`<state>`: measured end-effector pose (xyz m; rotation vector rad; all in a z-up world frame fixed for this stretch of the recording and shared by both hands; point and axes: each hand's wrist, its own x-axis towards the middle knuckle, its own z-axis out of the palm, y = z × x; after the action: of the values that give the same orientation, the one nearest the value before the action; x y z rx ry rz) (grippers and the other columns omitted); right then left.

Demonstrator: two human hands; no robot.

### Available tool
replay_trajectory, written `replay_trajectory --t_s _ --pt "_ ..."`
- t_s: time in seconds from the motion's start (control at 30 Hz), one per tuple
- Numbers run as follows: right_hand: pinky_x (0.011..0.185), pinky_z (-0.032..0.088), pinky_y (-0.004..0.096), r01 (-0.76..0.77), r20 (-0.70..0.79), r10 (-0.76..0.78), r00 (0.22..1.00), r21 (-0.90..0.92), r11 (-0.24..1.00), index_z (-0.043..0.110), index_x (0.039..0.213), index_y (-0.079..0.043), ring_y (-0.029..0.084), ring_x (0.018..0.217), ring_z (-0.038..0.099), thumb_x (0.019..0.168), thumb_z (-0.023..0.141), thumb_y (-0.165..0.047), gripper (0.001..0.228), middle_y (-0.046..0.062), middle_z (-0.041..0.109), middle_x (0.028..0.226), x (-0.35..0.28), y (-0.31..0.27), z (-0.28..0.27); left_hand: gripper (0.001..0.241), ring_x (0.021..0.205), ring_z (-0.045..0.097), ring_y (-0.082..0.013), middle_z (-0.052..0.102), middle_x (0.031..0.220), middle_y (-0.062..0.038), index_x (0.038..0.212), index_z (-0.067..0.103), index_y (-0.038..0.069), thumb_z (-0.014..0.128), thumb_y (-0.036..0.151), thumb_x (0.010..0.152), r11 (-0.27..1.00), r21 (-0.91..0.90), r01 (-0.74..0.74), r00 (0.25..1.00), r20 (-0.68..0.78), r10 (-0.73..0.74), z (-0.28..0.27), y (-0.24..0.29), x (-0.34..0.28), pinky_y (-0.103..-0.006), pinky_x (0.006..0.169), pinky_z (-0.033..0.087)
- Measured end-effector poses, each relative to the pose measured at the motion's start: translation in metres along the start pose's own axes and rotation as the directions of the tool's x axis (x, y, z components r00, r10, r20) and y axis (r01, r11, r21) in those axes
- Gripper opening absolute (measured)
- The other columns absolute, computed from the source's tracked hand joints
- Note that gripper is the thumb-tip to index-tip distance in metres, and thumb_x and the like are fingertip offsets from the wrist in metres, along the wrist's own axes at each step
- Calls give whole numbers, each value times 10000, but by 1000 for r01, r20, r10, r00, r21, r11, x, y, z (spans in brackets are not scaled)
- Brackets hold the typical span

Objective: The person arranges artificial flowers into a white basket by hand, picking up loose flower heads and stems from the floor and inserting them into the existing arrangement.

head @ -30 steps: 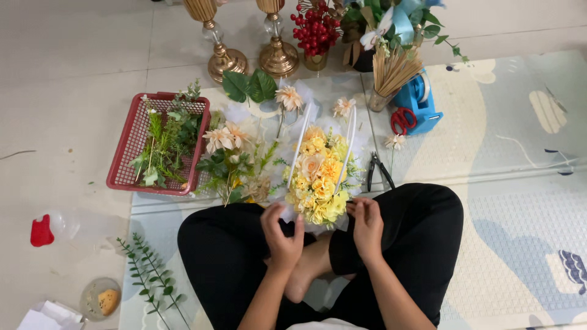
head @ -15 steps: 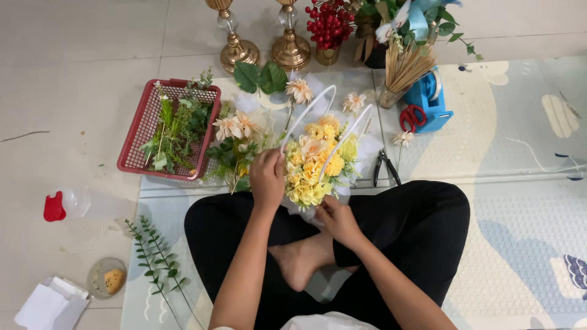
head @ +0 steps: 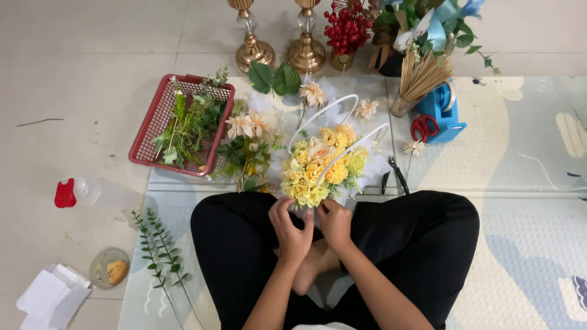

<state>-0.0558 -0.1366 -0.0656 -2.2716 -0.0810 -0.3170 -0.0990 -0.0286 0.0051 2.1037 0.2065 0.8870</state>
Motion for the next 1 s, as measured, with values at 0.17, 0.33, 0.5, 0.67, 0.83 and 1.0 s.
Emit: replay_trajectory --t_s 0.17,0.33,0.5,0.67,0.83,1.0 --pt "447 487 388 32 23 -30 999 -72 997 565 635 -100 327 533 617 813 603 -158 192 106 571 498 5 -18 3 410 1162 387 -409 421 1206 -194 1183 443 24 576 81 799 978 -209 8 995 101 13 0 -6 37 -525 965 304" --pt "435 507 355 74 82 -48 995 -354 932 492 604 -125 281 471 621 804 575 -154 218 69 544 458 -3 -2 26 526 1280 234 -499 338 1343 -287 1328 333 -26 514 168 874 959 -273 75 967 256 -2 8 -26 67 -579 1028 188" --pt "512 515 473 -44 190 98 977 -270 962 536 642 -88 401 575 638 785 559 -225 199 143 582 503 6 8 27 416 1283 224 -512 429 1243 -271 1292 441 9 398 231 943 908 -326 263 894 436 -103 12 -30 85 -559 999 288" --pt "547 540 447 -96 232 209 950 -421 902 584 654 -105 370 596 656 755 596 -258 184 132 604 538 13 -13 18 452 1266 309 -455 465 1225 -230 1268 462 -5 301 305 981 915 -316 252 894 437 -96 22 -53 83 -547 1032 230" --pt "557 516 457 -465 229 493 839 -168 869 633 669 -77 401 650 640 721 580 -245 184 157 609 546 14 14 37 473 1170 428 -357 519 1159 -144 1263 494 78 216 344 989 941 -264 210 900 428 -81 28 -63 86 -506 1001 265" --pt "220 401 274 -685 185 714 675 517 513 580 634 50 202 246 465 795 549 -91 217 130 466 343 10 -17 46 446 1054 500 -316 582 1087 -120 1196 558 95 233 305 974 966 -249 70 942 334 18 35 -80 80 -419 964 329"
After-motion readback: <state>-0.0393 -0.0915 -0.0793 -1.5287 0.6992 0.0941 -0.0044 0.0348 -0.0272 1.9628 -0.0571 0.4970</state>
